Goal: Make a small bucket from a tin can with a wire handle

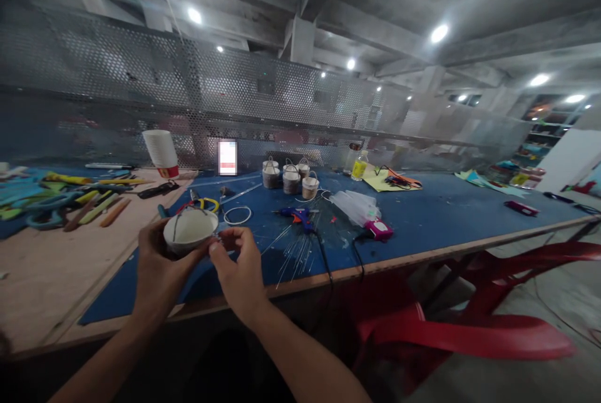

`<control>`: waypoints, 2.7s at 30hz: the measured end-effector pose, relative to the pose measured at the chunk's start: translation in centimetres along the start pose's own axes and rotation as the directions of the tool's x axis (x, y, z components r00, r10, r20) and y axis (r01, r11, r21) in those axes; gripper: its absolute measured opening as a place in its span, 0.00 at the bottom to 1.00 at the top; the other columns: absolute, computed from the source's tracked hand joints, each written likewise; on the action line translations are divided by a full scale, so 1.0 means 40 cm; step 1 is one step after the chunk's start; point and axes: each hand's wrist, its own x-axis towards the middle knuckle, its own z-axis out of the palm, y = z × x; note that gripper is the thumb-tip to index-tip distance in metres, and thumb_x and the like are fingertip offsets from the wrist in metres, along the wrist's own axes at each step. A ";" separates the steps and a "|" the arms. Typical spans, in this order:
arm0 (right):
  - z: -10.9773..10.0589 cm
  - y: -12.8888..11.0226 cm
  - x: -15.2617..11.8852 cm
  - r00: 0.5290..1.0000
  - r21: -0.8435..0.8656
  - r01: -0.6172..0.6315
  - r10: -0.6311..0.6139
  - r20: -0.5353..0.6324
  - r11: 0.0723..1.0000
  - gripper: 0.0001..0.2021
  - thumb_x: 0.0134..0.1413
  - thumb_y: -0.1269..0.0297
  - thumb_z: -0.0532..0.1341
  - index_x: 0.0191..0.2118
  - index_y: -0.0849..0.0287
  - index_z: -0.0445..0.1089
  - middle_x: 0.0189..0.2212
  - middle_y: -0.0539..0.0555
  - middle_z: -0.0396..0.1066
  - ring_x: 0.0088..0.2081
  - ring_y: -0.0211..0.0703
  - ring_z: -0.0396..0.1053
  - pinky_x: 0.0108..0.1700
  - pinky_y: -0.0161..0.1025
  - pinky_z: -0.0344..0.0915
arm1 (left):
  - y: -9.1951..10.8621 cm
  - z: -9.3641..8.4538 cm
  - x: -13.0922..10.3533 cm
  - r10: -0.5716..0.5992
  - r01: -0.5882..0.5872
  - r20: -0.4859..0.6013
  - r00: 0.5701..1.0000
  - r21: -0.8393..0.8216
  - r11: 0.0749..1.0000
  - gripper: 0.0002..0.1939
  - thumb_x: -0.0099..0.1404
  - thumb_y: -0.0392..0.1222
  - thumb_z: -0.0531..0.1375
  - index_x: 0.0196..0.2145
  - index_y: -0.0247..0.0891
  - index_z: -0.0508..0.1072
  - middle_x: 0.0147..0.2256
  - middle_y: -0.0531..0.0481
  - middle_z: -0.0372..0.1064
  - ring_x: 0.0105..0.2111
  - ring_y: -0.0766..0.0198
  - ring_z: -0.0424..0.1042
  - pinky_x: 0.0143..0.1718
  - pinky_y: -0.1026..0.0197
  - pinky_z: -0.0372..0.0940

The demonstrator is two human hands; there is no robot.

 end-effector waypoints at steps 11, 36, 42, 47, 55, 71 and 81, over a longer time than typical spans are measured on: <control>-0.070 -0.036 0.022 0.997 -0.198 0.074 -0.069 0.032 0.977 0.06 0.60 0.66 0.59 0.36 0.57 0.73 0.35 0.51 0.77 0.40 0.42 0.75 0.47 0.37 0.67 | -0.005 -0.011 0.017 -0.148 0.154 0.121 0.981 -0.043 0.987 0.34 0.46 0.55 0.74 0.48 0.40 0.70 0.44 0.46 0.74 0.44 0.49 0.74 0.36 0.57 0.69; -0.086 -0.045 0.052 0.994 0.002 -0.069 0.068 0.085 0.998 0.06 0.54 0.68 0.60 0.33 0.58 0.76 0.29 0.50 0.77 0.35 0.42 0.76 0.42 0.37 0.68 | -0.023 -0.012 0.016 -0.284 0.380 0.304 0.909 -0.328 0.865 0.34 0.46 0.53 0.74 0.49 0.35 0.78 0.43 0.42 0.80 0.44 0.47 0.78 0.40 0.57 0.72; -0.100 -0.058 0.048 0.993 -0.195 0.111 -0.100 0.065 0.975 0.10 0.55 0.72 0.58 0.32 0.56 0.77 0.34 0.51 0.78 0.39 0.41 0.75 0.47 0.38 0.67 | -0.021 -0.022 0.023 -0.299 0.412 0.342 0.891 -0.331 0.849 0.32 0.46 0.49 0.75 0.49 0.35 0.78 0.42 0.43 0.81 0.44 0.48 0.78 0.38 0.59 0.73; -0.107 -0.050 0.063 0.992 -0.013 -0.015 0.016 0.122 1.000 0.10 0.55 0.71 0.57 0.34 0.57 0.77 0.31 0.50 0.79 0.36 0.42 0.77 0.45 0.39 0.70 | -0.017 -0.026 0.025 -0.300 0.445 0.390 0.871 -0.364 0.819 0.31 0.48 0.49 0.74 0.50 0.36 0.78 0.41 0.43 0.81 0.43 0.49 0.79 0.38 0.59 0.74; -0.117 -0.045 0.065 0.981 0.099 -0.072 0.053 0.185 0.992 0.08 0.58 0.63 0.64 0.39 0.57 0.79 0.28 0.51 0.79 0.36 0.44 0.79 0.48 0.41 0.70 | -0.004 -0.035 0.020 -0.313 0.500 0.448 0.837 -0.396 0.770 0.33 0.49 0.49 0.74 0.52 0.35 0.78 0.41 0.41 0.82 0.41 0.47 0.80 0.37 0.56 0.76; -0.085 -0.039 0.073 0.987 0.198 -0.148 0.132 0.094 0.969 0.12 0.47 0.54 0.72 0.32 0.57 0.77 0.29 0.52 0.79 0.35 0.45 0.76 0.46 0.45 0.72 | -0.012 -0.047 0.013 -0.314 0.580 0.572 0.758 -0.369 0.726 0.37 0.48 0.56 0.71 0.54 0.35 0.78 0.40 0.37 0.82 0.45 0.35 0.78 0.45 0.44 0.75; -0.082 -0.041 0.070 0.983 0.168 -0.171 0.156 0.097 0.971 0.14 0.46 0.52 0.73 0.34 0.57 0.77 0.34 0.53 0.79 0.38 0.44 0.75 0.48 0.44 0.70 | -0.043 -0.054 0.023 -0.335 0.650 0.634 0.697 -0.361 0.668 0.30 0.50 0.56 0.71 0.49 0.40 0.80 0.41 0.40 0.82 0.50 0.35 0.76 0.47 0.43 0.74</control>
